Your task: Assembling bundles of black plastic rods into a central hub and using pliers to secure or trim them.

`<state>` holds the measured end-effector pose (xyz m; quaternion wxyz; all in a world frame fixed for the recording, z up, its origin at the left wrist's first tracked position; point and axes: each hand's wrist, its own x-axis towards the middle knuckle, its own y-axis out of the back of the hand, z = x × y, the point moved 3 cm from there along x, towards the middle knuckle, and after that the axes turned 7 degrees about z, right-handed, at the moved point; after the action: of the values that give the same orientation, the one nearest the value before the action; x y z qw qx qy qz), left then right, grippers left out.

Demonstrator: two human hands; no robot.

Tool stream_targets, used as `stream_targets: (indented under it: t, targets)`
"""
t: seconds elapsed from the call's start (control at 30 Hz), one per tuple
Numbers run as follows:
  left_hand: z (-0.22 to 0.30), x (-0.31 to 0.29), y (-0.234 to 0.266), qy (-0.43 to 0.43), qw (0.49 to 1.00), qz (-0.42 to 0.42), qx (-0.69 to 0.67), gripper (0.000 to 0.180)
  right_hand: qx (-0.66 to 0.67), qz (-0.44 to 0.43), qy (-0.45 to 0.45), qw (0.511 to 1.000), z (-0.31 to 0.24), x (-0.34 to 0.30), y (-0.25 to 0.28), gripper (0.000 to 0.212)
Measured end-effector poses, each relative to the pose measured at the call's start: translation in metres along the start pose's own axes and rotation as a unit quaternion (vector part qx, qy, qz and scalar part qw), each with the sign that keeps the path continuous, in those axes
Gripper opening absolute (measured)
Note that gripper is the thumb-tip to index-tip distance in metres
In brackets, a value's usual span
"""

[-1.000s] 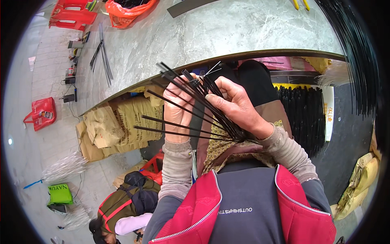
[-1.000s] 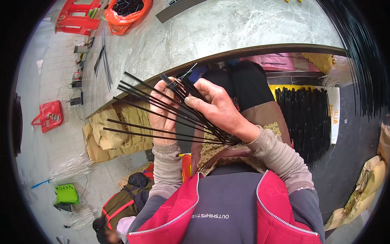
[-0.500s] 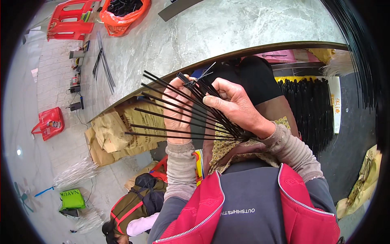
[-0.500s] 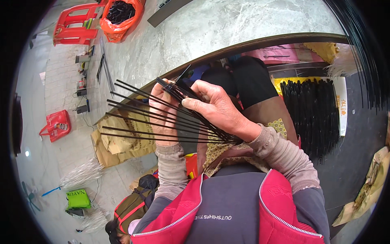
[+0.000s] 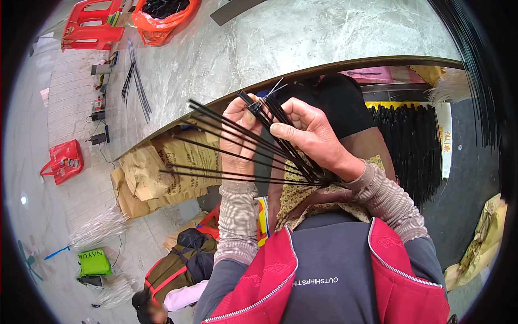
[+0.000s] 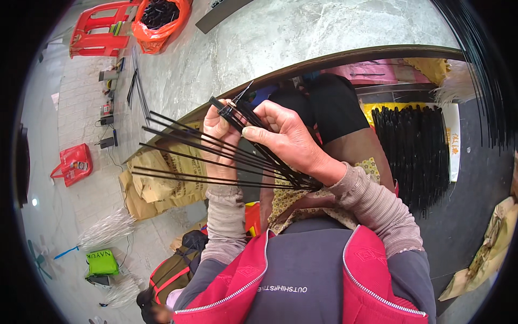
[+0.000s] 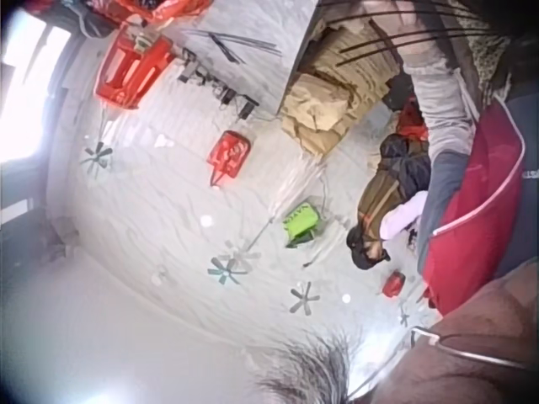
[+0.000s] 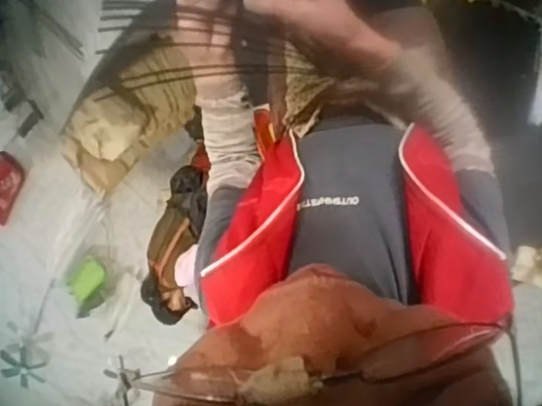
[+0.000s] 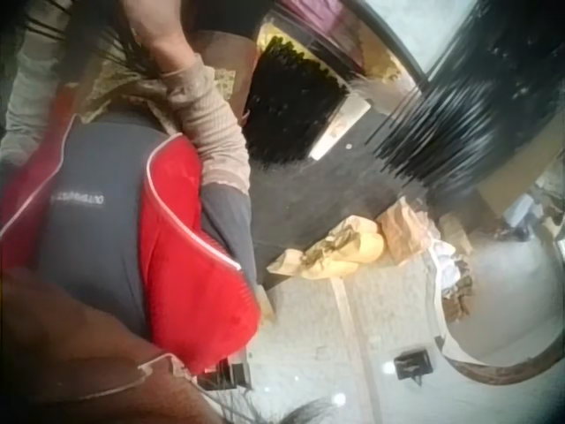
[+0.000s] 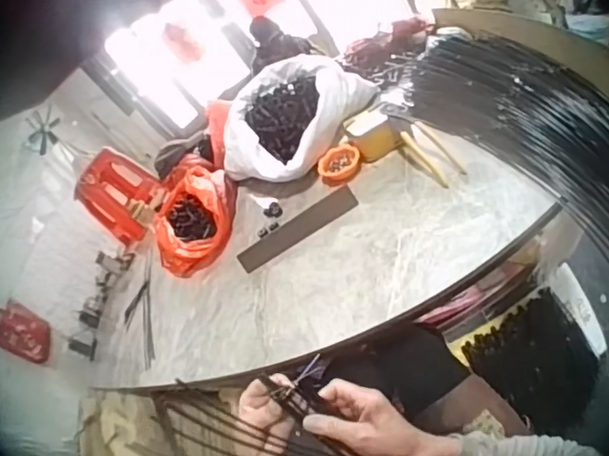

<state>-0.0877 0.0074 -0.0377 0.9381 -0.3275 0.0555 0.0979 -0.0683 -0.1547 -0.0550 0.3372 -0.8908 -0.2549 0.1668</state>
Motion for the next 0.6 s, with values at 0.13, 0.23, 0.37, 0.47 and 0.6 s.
stream_targets:
  t: [0.13, 0.23, 0.37, 0.47, 0.6]
  targets:
    - [0.002, -0.002, -0.001, -0.009, 1.000, -0.010, 0.009, 0.028, -0.041, 0.030, 0.034, 0.998, -0.001, -0.005, -0.003, 0.011]
    - [0.004, -0.007, -0.004, -0.007, 1.000, -0.008, 0.005, 0.027, -0.072, 0.025, 0.027, 0.997, -0.009, -0.009, -0.002, 0.012]
    - [0.004, -0.007, -0.002, -0.012, 1.000, 0.006, 0.011, 0.025, -0.101, 0.022, 0.027, 0.994, -0.013, -0.010, -0.003, 0.013]
    - [0.004, -0.004, 0.000, -0.003, 1.000, -0.010, 0.006, 0.025, -0.070, 0.026, 0.019, 0.997, -0.007, -0.009, -0.001, 0.014]
    - [0.005, -0.004, -0.005, 0.002, 0.999, -0.032, 0.000, 0.029, -0.086, 0.022, 0.046, 0.995, -0.011, -0.010, -0.002, 0.013]
